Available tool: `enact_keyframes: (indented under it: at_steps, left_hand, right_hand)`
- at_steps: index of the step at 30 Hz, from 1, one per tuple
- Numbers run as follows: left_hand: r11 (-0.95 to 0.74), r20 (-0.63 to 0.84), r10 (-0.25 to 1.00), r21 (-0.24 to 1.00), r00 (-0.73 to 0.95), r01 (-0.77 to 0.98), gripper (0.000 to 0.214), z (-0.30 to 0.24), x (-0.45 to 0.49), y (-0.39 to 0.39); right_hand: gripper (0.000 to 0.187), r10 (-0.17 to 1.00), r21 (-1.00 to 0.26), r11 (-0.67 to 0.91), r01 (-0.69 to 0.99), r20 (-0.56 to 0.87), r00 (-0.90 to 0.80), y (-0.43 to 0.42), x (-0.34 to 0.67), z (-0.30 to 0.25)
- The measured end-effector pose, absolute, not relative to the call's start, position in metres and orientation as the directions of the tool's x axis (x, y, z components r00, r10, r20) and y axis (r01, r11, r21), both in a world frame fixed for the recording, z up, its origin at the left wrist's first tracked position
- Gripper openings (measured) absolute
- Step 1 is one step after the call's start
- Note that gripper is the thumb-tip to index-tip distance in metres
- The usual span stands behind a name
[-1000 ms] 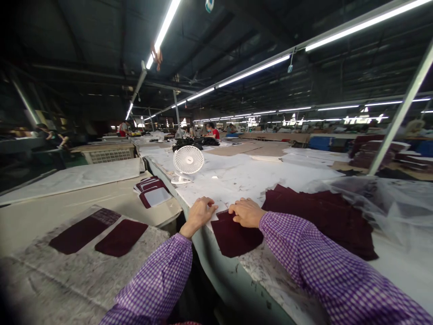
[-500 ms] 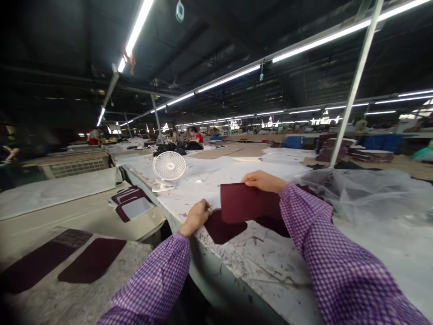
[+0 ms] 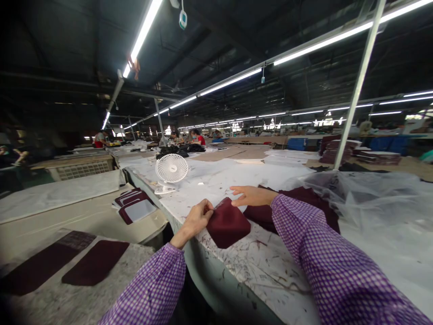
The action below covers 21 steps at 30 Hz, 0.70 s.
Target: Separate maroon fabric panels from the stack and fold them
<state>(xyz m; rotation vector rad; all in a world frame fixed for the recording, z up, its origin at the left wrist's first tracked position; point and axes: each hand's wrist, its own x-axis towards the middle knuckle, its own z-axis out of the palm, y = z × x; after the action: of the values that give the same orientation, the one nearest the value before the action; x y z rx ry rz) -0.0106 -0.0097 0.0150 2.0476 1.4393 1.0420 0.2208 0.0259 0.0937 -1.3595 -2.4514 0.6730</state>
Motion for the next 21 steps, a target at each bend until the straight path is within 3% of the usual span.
enact_keyframes:
  at_steps: [2, 4, 7, 9, 11, 14, 21]
  left_hand:
    - [-0.393, 0.342, 0.919, 0.749, 0.197, 0.533, 0.004, 0.025, -0.019, -0.017]
    - [-0.393, 0.331, 0.919, 0.82, 0.215, 0.416, 0.005, 0.037, -0.029, -0.025]
    - [-0.314, 0.291, 0.926, 0.948, 0.239, 0.061, 0.027, 0.052, -0.047, -0.037]
    - [-0.236, 0.257, 0.933, 0.966, 0.254, -0.108, 0.043, 0.056, -0.058, -0.043]
    - [-0.188, 0.205, 0.933, 0.978, 0.297, -0.086, 0.043, 0.054, -0.068, -0.046]
    - [-0.161, 0.118, 0.922, 0.983, 0.368, 0.089, 0.033, 0.042, -0.078, -0.044]
    - [-0.233, 0.139, 0.962, 0.867, 0.235, 0.441, 0.032, 0.014, -0.059, -0.019]
  right_hand:
    - [0.071, 0.819, -0.572, 0.479, 0.666, 0.017, -0.574, 0.017, 0.202, 0.095]
    - [0.062, 0.797, -0.666, 0.485, 0.567, 0.07, -0.6, 0.006, 0.191, 0.102]
    - [0.044, 0.774, -0.785, 0.458, 0.417, 0.122, -0.621, -0.013, 0.183, 0.119]
    - [0.039, 0.773, -0.822, 0.407, 0.397, 0.079, -0.629, -0.022, 0.18, 0.124]
    - [0.039, 0.779, -0.843, 0.328, 0.427, -0.014, -0.627, -0.024, 0.176, 0.118]
    - [0.039, 0.791, -0.808, 0.251, 0.533, -0.146, -0.595, -0.015, 0.172, 0.091]
    - [0.038, 0.829, -0.734, 0.21, 0.646, -0.216, -0.516, 0.009, 0.178, 0.045]
